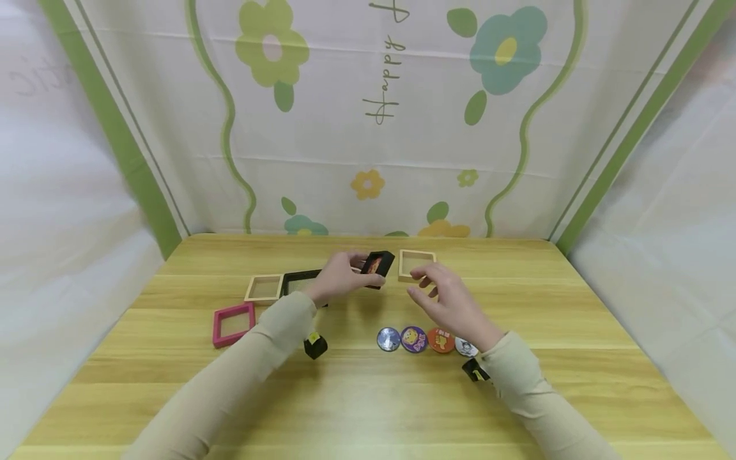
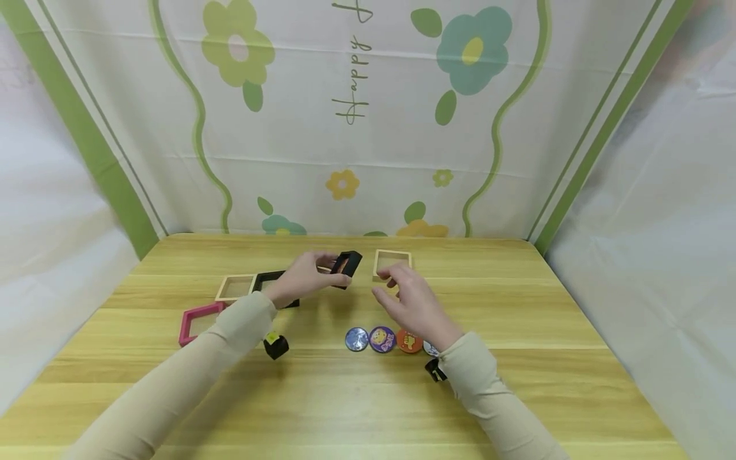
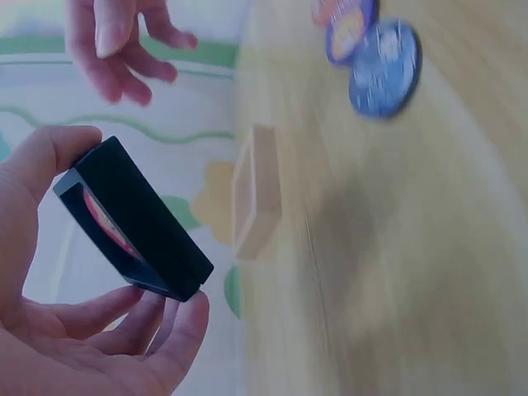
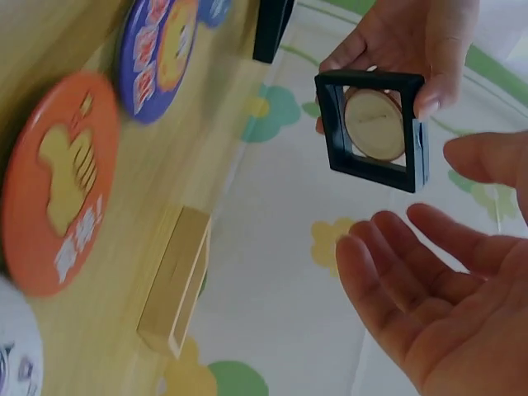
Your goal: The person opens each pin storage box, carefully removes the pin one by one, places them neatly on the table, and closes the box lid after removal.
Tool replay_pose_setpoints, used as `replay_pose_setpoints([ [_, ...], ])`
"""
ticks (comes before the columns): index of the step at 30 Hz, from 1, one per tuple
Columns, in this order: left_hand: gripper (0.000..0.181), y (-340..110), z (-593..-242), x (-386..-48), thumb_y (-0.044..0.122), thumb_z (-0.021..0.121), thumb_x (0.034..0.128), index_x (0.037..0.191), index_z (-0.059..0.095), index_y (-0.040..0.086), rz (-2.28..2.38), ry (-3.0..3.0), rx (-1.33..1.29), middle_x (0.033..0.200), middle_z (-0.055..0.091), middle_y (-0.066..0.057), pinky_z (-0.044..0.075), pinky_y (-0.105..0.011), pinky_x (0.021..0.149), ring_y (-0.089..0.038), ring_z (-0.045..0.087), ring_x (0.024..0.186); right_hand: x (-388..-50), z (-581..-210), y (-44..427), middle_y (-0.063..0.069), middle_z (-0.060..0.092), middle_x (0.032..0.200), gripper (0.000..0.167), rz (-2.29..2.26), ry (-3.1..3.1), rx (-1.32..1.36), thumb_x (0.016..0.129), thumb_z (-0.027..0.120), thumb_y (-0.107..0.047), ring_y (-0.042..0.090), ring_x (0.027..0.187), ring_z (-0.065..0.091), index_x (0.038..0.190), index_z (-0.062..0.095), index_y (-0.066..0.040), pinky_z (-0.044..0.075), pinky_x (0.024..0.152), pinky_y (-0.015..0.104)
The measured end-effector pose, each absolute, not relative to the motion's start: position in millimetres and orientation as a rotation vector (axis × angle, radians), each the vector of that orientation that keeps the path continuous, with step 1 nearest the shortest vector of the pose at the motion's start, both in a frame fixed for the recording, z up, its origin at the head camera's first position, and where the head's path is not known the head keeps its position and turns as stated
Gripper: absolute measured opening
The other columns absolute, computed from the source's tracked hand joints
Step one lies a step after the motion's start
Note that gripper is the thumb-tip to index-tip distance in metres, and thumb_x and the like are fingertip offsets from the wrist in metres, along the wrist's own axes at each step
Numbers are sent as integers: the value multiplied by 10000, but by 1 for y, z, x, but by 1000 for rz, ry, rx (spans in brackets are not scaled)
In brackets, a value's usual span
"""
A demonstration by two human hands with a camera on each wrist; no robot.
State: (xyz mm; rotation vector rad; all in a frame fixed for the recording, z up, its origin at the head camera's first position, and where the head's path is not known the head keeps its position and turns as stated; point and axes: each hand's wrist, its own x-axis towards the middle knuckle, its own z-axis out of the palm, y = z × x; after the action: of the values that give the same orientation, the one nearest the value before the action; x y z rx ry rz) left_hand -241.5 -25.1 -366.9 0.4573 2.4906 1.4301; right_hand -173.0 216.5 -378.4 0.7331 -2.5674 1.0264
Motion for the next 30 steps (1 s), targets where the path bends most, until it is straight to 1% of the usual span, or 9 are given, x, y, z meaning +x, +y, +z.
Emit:
replay_pose_setpoints([
  [2, 803, -25, -367, -234, 397, 837, 776, 1420, 495, 60, 1509, 2415, 431, 1234, 598, -78, 486, -401, 926, -220, 570, 1112, -170, -376, 213, 80, 617, 1151, 305, 1068, -2560, 702, 975, 650, -204, 219, 977, 597, 1218, 617, -21, 545, 743, 346],
  [5, 856, -24, -366, -223, 379, 850, 769, 1449, 442, 56, 1619, 2297, 418, 1231, 600, -100, 493, -406, 923, -229, 595, 1088, -165, -373, 209, 65, 610, 1160, 379, 1151, -2574, 649, 991, 625, -268, 200, 998, 589, 1278, 587, -24, 538, 774, 354],
  [9, 906, -23, -365, -210, 365, 857, 769, 1483, 384, 67, 1712, 2191, 435, 1254, 583, -114, 501, -423, 913, -237, 613, 1075, -160, -368, 205, 65, 602, 1225, 514, 1273, -2642, 600, 1009, 570, -368, 208, 1073, 580, 1399, 494, -42, 522, 841, 397],
  [11, 917, -21, -365, -205, 368, 853, 775, 1493, 363, 74, 1744, 2159, 454, 1267, 569, -122, 503, -433, 910, -240, 611, 1079, -159, -366, 204, 101, 589, 1274, 558, 1357, -2679, 589, 1020, 539, -391, 228, 1106, 580, 1449, 437, -50, 512, 874, 415],
  [17, 908, -12, -366, -191, 355, 852, 780, 1497, 348, 119, 1826, 2074, 478, 1262, 564, -114, 506, -416, 909, -233, 611, 1096, -157, -365, 206, 206, 519, 1359, 568, 1729, -2639, 600, 1050, 490, -334, 319, 1155, 568, 1514, 327, -50, 497, 917, 460],
  [20, 875, -8, -365, -186, 347, 850, 785, 1492, 369, 161, 1837, 2057, 501, 1261, 560, -100, 512, -410, 898, -235, 613, 1096, -157, -363, 207, 214, 507, 1364, 562, 1839, -2595, 620, 1051, 493, -305, 334, 1192, 544, 1517, 319, -44, 487, 932, 472],
  [24, 828, -7, -366, -182, 349, 846, 788, 1478, 405, 228, 1825, 2082, 554, 1254, 559, -72, 518, -413, 883, -228, 605, 1102, -156, -363, 208, 188, 508, 1363, 551, 1887, -2583, 670, 1050, 495, -296, 311, 1189, 545, 1519, 328, -60, 476, 949, 469],
  [28, 814, -9, -368, -180, 370, 846, 782, 1470, 426, 256, 1805, 2134, 615, 1258, 566, -55, 512, -412, 892, -219, 593, 1108, -156, -362, 208, 173, 510, 1373, 540, 1890, -2580, 739, 1049, 492, -274, 303, 1171, 561, 1528, 330, -84, 466, 965, 459],
  [30, 812, -10, -369, -178, 376, 845, 782, 1471, 430, 258, 1794, 2153, 636, 1263, 567, -53, 507, -403, 901, -218, 590, 1108, -157, -363, 208, 186, 505, 1378, 546, 1890, -2580, 768, 1045, 493, -250, 307, 1167, 566, 1531, 320, -71, 466, 968, 443],
])
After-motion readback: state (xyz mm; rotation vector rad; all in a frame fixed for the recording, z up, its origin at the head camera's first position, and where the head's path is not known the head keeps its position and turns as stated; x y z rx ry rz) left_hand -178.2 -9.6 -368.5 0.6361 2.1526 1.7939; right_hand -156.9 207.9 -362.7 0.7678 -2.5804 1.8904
